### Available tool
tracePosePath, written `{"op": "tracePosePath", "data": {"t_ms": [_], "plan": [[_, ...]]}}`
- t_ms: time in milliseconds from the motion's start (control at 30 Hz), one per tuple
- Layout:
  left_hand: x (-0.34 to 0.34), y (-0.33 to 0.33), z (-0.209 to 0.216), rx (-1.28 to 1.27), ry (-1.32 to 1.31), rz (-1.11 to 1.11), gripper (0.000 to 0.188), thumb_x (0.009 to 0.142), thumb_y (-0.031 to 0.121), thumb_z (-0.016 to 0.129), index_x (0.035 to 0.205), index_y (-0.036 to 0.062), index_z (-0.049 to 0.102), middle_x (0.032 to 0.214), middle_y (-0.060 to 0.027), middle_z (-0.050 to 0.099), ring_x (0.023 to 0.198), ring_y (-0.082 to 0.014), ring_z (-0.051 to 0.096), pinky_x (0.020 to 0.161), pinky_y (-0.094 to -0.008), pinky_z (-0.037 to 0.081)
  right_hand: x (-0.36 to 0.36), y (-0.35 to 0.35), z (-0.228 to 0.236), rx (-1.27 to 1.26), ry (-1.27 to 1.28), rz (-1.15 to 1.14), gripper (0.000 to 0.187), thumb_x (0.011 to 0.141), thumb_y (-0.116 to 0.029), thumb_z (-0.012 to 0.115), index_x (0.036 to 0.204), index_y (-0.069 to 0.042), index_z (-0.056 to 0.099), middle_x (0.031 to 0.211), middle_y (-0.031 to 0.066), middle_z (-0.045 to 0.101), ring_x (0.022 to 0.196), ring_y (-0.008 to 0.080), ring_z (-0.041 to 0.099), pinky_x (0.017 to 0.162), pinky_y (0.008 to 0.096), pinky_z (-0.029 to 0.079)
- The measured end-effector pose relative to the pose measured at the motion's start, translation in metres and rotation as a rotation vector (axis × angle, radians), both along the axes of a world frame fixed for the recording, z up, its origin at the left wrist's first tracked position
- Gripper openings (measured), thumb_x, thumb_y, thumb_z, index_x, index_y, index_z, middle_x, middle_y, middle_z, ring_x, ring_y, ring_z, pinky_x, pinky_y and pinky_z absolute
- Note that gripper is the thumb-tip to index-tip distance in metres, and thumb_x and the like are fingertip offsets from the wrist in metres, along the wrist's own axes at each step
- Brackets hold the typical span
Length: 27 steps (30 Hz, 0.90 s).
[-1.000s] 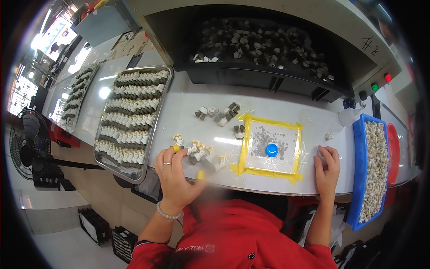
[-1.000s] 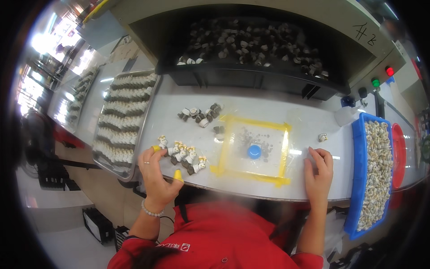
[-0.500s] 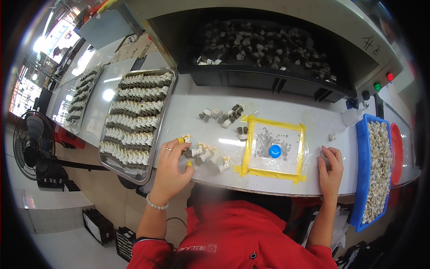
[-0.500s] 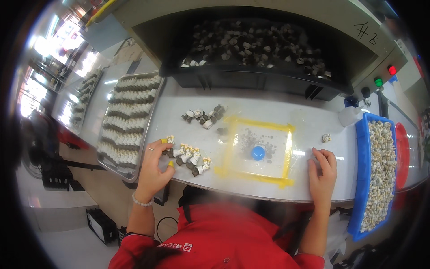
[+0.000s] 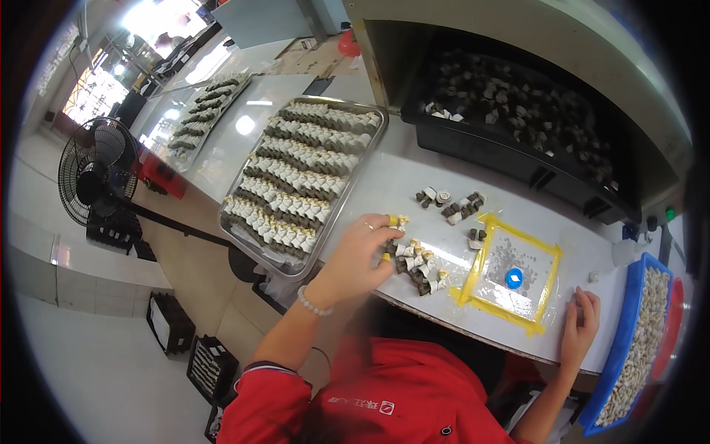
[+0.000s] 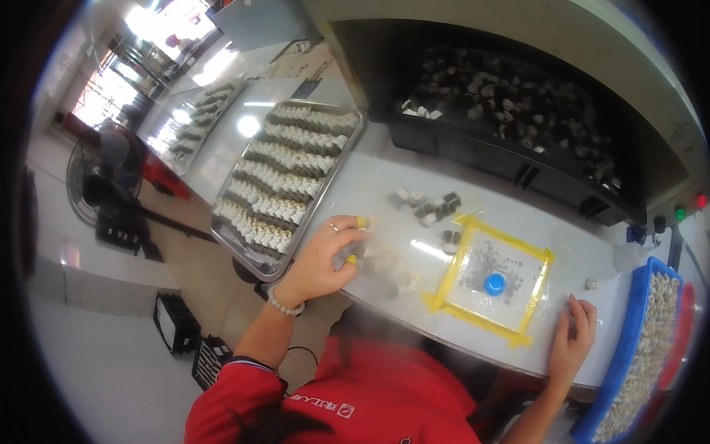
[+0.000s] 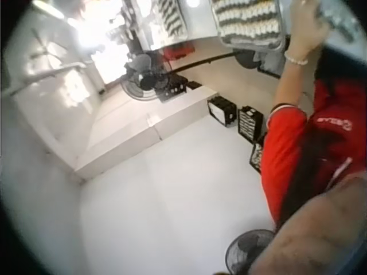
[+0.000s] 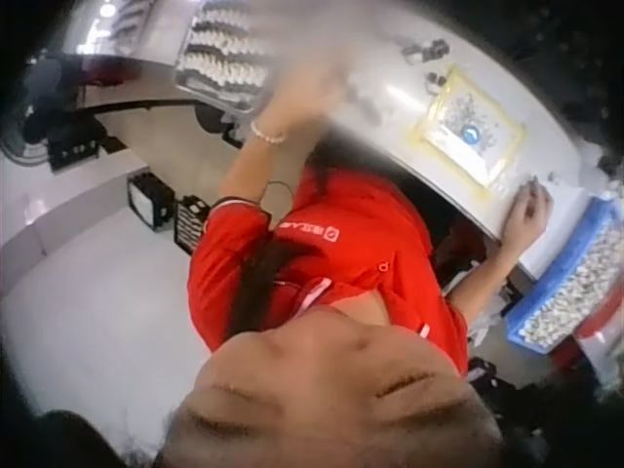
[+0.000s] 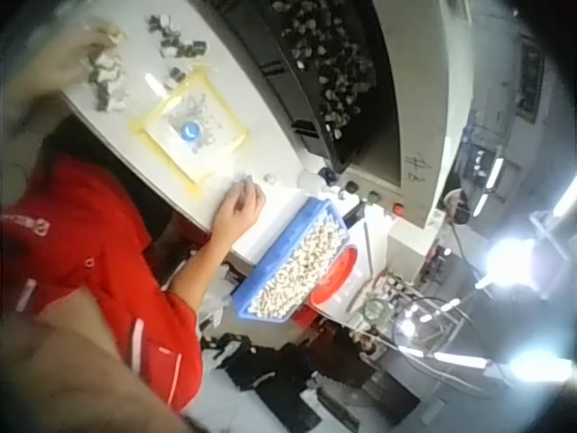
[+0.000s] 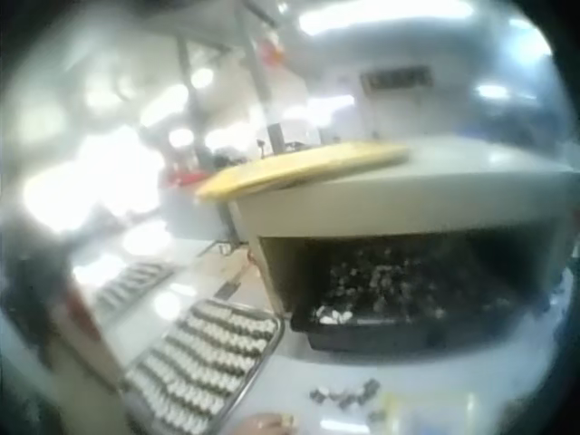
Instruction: The person repeatedly picks small cylindrical components from a blue tray and a machine hopper, places them on a yellow-bordered mat, and uses a blue cap to press or align them. They then transfer the assembled units into a white bag and onto a tray. The process is repetitive and focused on manual assembly of small parts.
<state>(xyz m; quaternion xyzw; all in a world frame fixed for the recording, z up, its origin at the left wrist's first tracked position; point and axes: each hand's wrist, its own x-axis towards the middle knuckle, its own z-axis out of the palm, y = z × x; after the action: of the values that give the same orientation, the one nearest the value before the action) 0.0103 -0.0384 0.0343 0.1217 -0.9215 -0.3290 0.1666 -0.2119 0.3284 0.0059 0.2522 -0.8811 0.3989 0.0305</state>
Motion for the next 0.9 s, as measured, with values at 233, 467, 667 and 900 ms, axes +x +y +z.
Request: {"op": "tracePosePath", "data": {"t_ms": [233, 467, 667, 900], "plan": [[-0.001, 0.000, 0.004, 0.064, -0.033, -0.010, 0.039, 0.070, 0.004, 0.068, 0.109, 0.0030, 0.061, 0.117, -0.0151, 0.055, 0.117, -0.0307, 0.048, 0.097, -0.0373, 0.041, 0.002, -0.007, 0.004, -0.005, 0.002, -0.023, 0.025, 0.083, 0.000, 0.058, 0.108, 0.002, 0.064, 0.102, 0.0116, 0.057, 0.095, 0.0235, 0.056, 0.081, 0.0292, 0.045], [-0.004, 0.003, 0.004, 0.108, -0.002, 0.000, 0.037, 0.075, 0.011, 0.071, 0.109, 0.0028, 0.062, 0.114, -0.0161, 0.057, 0.115, -0.0326, 0.048, 0.098, -0.0399, 0.040, -0.003, -0.004, 0.003, 0.030, 0.068, 0.017, 0.023, 0.084, 0.000, 0.059, 0.107, 0.003, 0.064, 0.102, 0.0101, 0.056, 0.091, 0.0194, 0.055, 0.076, 0.0260, 0.044], [-0.008, 0.012, 0.009, 0.071, -0.028, 0.054, 0.040, 0.075, 0.010, 0.069, 0.112, -0.0011, 0.061, 0.116, -0.0181, 0.057, 0.112, -0.0335, 0.049, 0.097, -0.0385, 0.041, -0.005, -0.004, 0.004, 0.023, 0.058, 0.018, 0.022, 0.084, 0.000, 0.059, 0.105, 0.004, 0.063, 0.101, 0.0105, 0.056, 0.092, 0.0201, 0.055, 0.077, 0.0258, 0.043], [-0.004, 0.013, 0.008, 0.060, -0.019, 0.090, 0.043, 0.074, 0.003, 0.064, 0.117, -0.0007, 0.061, 0.118, -0.0186, 0.058, 0.113, -0.0332, 0.051, 0.098, -0.0371, 0.041, -0.004, -0.001, 0.001, -0.002, 0.045, 0.034, 0.020, 0.084, 0.000, 0.059, 0.104, 0.004, 0.063, 0.100, 0.0096, 0.055, 0.093, 0.0190, 0.055, 0.075, 0.0249, 0.044]]}}
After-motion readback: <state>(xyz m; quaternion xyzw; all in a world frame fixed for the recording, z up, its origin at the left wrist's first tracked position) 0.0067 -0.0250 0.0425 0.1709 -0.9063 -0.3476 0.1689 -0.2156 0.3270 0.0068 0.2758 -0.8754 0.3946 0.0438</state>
